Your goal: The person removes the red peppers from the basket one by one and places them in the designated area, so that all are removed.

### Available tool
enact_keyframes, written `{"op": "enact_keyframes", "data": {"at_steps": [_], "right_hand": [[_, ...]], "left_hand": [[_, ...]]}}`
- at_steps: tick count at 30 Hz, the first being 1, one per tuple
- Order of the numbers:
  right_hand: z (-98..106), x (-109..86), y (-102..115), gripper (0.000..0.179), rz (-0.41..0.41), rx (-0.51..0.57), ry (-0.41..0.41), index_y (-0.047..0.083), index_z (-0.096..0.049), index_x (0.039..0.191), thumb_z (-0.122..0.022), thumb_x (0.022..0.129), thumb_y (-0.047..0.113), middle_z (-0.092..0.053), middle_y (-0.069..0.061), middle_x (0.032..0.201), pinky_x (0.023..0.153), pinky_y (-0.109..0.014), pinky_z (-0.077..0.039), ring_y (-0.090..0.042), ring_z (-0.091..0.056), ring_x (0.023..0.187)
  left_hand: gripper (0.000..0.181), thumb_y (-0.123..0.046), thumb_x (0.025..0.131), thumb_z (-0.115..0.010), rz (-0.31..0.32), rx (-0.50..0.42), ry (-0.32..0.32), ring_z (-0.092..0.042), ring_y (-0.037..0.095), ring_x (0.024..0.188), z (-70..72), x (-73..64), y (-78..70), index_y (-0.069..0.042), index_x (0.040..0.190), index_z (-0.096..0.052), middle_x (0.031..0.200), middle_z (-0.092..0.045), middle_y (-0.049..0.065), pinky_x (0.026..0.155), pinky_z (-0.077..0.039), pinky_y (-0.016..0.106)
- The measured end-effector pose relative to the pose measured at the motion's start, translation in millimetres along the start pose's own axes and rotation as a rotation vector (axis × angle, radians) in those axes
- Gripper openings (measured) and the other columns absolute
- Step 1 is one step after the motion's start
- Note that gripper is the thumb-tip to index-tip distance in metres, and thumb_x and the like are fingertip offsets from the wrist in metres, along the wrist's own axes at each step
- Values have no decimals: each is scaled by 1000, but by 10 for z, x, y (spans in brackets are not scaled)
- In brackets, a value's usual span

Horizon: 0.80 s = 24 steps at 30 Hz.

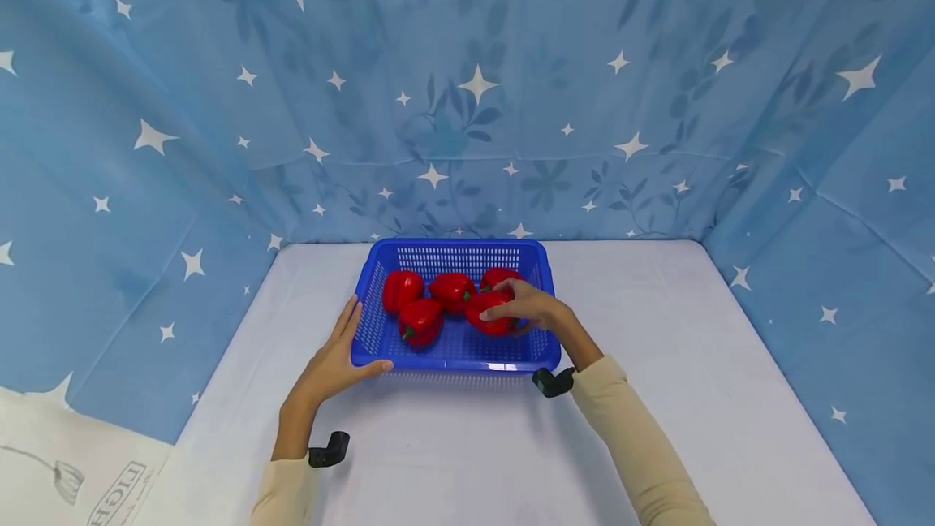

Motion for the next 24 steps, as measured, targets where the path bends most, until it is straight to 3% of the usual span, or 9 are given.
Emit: {"op": "enact_keyframes", "data": {"at_steps": [11,17,24], "right_hand": [[52,-9,-39,83,45,73,-48,0,-28,144,-76,84,32,-40,-24,144,98,-58,-50,-44,-44,131],[38,1,-44,80,68,99,-42,4,-32,145,-75,84,34,-41,-23,144,98,-58,-49,-43,-45,131],[49,-35,17,81,130,186,-16,6,-23,149,-70,89,33,-31,-25,150,97,-61,-48,-48,-40,134]], "left_hand": [[124,-74,68,-70,-4,-6,-5,-22,41,148,-29,-11,10,-28,158,0,164,13,-16,106,-37,66],[123,-74,68,-70,-6,-2,-3,-22,41,148,-36,-17,6,-27,158,0,164,12,-14,105,-38,66],[123,-74,68,-70,4,-4,-5,-24,42,147,-22,-8,23,-27,158,0,164,13,-15,105,-37,66]]}}
Point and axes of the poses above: each hand's wrist, its own x-axis towards the middle knuckle, its own z-axis out of the back of the hand, y = z × x, the point moved 4 cm from there along x, towards the middle knuckle
